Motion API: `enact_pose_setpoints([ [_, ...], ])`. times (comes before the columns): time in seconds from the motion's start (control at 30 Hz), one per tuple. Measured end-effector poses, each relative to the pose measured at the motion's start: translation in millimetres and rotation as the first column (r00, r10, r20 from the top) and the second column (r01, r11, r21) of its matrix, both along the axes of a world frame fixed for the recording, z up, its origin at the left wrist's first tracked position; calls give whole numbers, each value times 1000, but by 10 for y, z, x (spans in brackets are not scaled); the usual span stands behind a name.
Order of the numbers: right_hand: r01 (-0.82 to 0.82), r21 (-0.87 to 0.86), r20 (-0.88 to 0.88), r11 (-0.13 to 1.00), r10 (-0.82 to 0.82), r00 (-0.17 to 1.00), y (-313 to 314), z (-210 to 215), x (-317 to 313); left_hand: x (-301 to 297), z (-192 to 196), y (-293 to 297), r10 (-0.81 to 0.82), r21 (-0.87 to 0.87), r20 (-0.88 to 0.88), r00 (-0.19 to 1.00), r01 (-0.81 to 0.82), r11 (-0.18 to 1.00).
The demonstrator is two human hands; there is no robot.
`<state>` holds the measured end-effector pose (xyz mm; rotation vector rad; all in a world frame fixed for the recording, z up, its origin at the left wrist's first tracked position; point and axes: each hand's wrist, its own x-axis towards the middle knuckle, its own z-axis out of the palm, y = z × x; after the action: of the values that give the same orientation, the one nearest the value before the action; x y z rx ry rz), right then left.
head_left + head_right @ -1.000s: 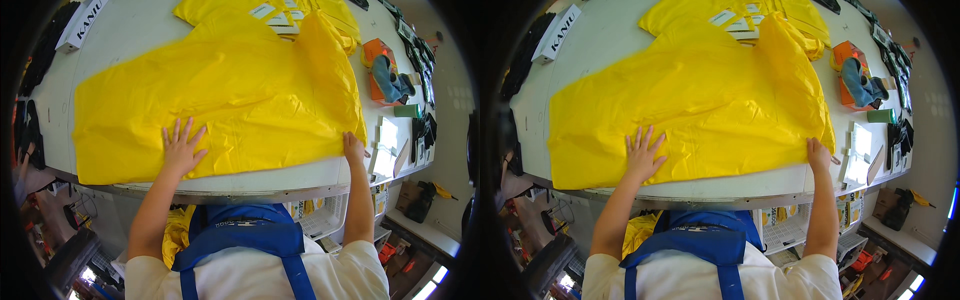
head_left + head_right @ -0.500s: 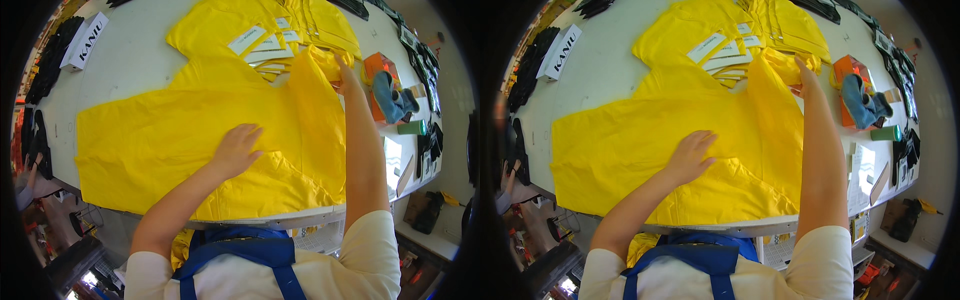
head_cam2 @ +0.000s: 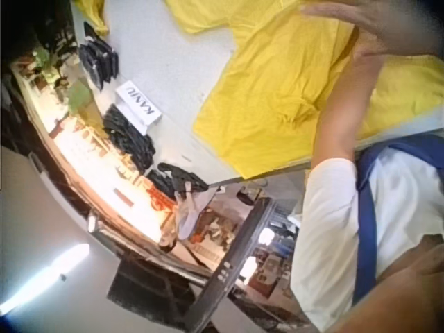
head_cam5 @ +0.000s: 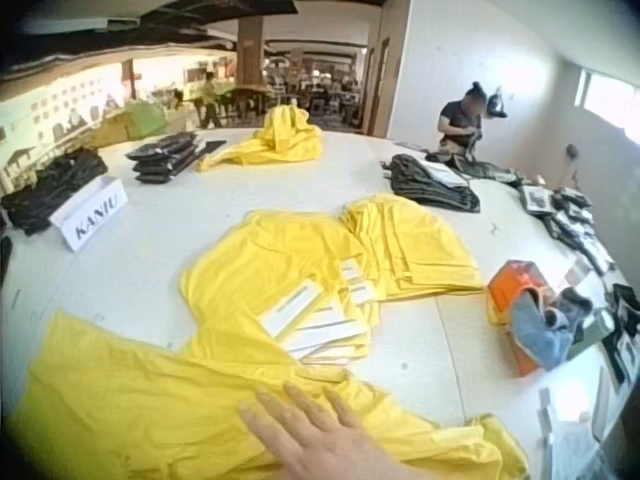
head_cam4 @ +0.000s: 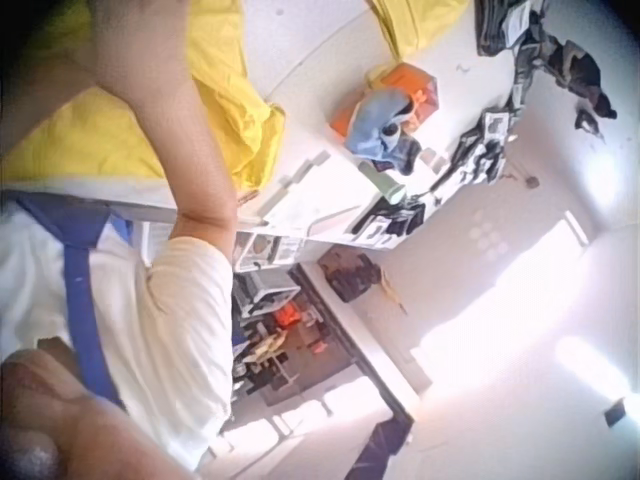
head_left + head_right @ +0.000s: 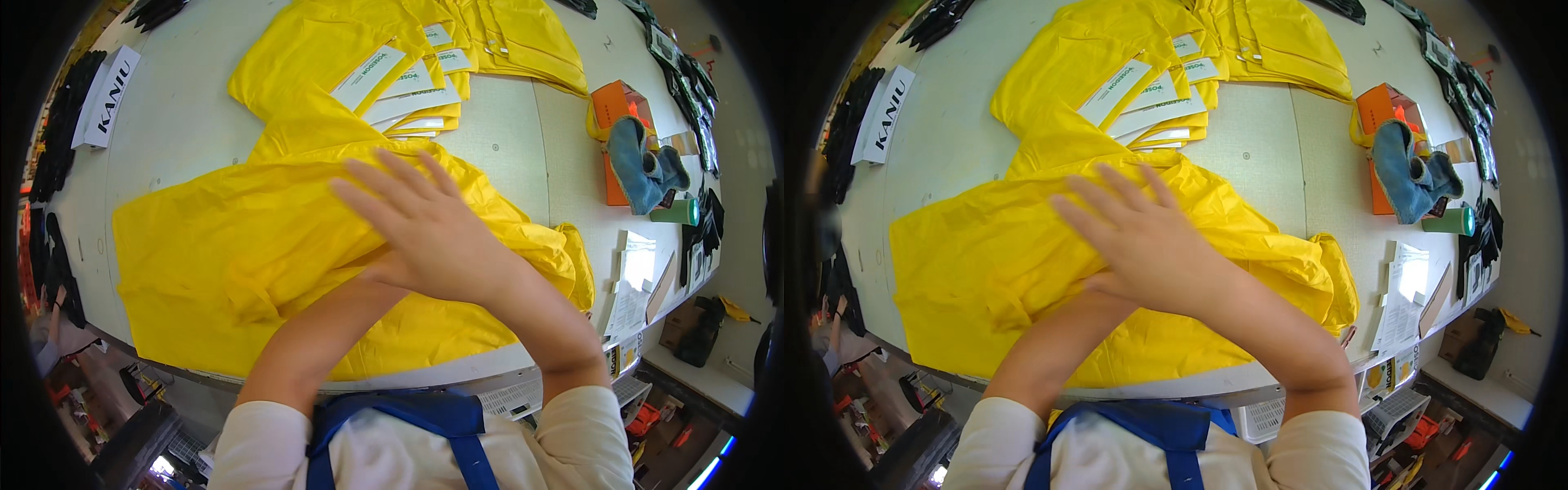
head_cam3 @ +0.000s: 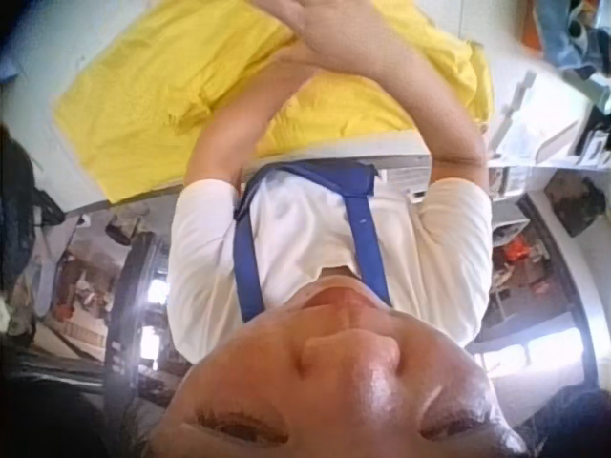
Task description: The person folds a yellow raincoat on a table, trims loose threads with scissors, and stacks the finished item with others. The person uses scissors to snip threads and then folds the garment into a compact shape.
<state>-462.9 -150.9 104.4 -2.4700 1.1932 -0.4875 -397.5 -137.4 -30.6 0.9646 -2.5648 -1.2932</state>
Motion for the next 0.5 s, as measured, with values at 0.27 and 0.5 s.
enact_pose_setpoints([
  [0.27,684,-46,-369,728,-649,665,1175,-775,-1702,1342,564,113,430,-598,43,902,-321,735],
  [0.5,705,-234,-69,670,-734,675,1345,-1264,-2244,2041,571,-808,541,832,165,825,-411,373],
])
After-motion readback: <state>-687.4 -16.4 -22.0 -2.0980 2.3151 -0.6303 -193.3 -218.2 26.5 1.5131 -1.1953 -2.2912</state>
